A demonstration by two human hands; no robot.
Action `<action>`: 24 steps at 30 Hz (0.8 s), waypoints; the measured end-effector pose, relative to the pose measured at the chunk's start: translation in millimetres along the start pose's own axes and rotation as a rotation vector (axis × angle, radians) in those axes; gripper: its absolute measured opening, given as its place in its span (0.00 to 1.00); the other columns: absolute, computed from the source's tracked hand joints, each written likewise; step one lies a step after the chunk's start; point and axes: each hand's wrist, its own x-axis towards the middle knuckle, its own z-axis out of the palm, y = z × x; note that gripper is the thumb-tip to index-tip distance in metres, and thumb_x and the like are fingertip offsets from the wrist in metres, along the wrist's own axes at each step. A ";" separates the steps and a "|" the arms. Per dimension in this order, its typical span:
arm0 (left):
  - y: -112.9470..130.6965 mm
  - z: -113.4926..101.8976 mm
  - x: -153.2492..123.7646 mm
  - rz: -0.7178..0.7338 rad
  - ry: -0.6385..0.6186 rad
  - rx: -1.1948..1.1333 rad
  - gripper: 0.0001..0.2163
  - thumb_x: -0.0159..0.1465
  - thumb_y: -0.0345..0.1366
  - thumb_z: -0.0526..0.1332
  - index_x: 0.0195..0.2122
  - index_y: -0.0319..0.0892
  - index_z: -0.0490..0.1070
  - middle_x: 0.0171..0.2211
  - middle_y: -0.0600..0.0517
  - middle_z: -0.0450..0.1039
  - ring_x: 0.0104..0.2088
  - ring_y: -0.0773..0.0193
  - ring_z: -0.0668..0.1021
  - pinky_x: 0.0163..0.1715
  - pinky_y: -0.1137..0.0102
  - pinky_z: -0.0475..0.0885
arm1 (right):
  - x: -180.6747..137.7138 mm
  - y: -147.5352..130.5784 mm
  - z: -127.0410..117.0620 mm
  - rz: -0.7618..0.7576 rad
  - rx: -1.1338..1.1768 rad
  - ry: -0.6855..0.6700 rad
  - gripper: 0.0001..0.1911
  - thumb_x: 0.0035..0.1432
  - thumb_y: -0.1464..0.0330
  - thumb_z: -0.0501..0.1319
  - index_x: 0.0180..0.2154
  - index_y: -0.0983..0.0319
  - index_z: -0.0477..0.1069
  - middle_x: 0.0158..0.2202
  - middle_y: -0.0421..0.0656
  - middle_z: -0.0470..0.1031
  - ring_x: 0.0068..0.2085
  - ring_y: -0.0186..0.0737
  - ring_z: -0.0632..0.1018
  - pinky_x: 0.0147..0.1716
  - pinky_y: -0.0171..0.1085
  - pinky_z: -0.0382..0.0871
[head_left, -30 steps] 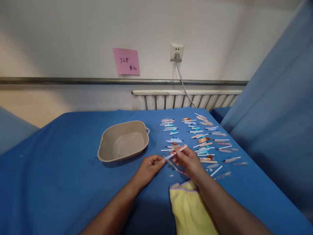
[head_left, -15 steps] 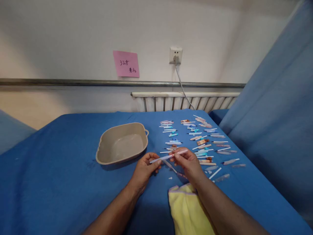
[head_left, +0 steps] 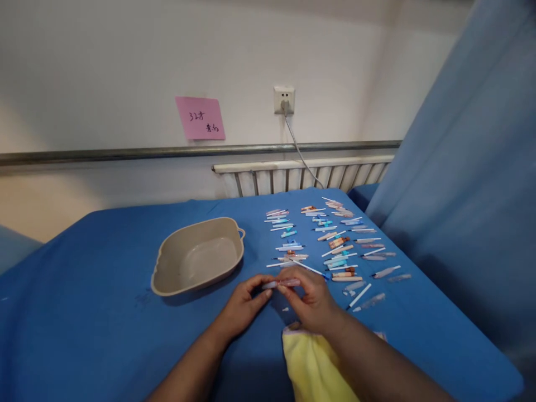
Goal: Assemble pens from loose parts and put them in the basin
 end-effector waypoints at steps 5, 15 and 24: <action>14.3 4.4 -6.7 0.087 -0.077 0.075 0.12 0.62 0.35 0.57 0.45 0.42 0.74 0.41 0.48 0.75 0.43 0.57 0.74 0.48 0.65 0.65 | 0.1 -5.9 -1.7 -0.094 -0.058 -0.052 0.07 0.59 0.73 0.57 0.39 0.59 0.70 0.36 0.44 0.76 0.38 0.38 0.76 0.39 0.37 0.69; 28.6 9.6 -16.8 0.031 -0.136 0.047 0.13 0.65 0.40 0.54 0.45 0.40 0.73 0.33 0.50 0.72 0.34 0.62 0.71 0.37 0.70 0.65 | 2.1 -11.5 -2.0 -0.044 -0.019 -0.008 0.03 0.53 0.72 0.62 0.30 0.60 0.68 0.33 0.43 0.71 0.35 0.37 0.73 0.36 0.37 0.67; 19.5 23.1 -14.9 -0.179 -0.118 -0.324 0.16 0.64 0.46 0.54 0.28 0.38 0.67 0.17 0.57 0.60 0.16 0.73 0.58 0.17 0.75 0.51 | 3.3 13.7 5.5 0.311 0.368 -0.027 0.09 0.53 0.62 0.63 0.30 0.61 0.70 0.27 0.38 0.68 0.28 0.33 0.69 0.28 0.33 0.64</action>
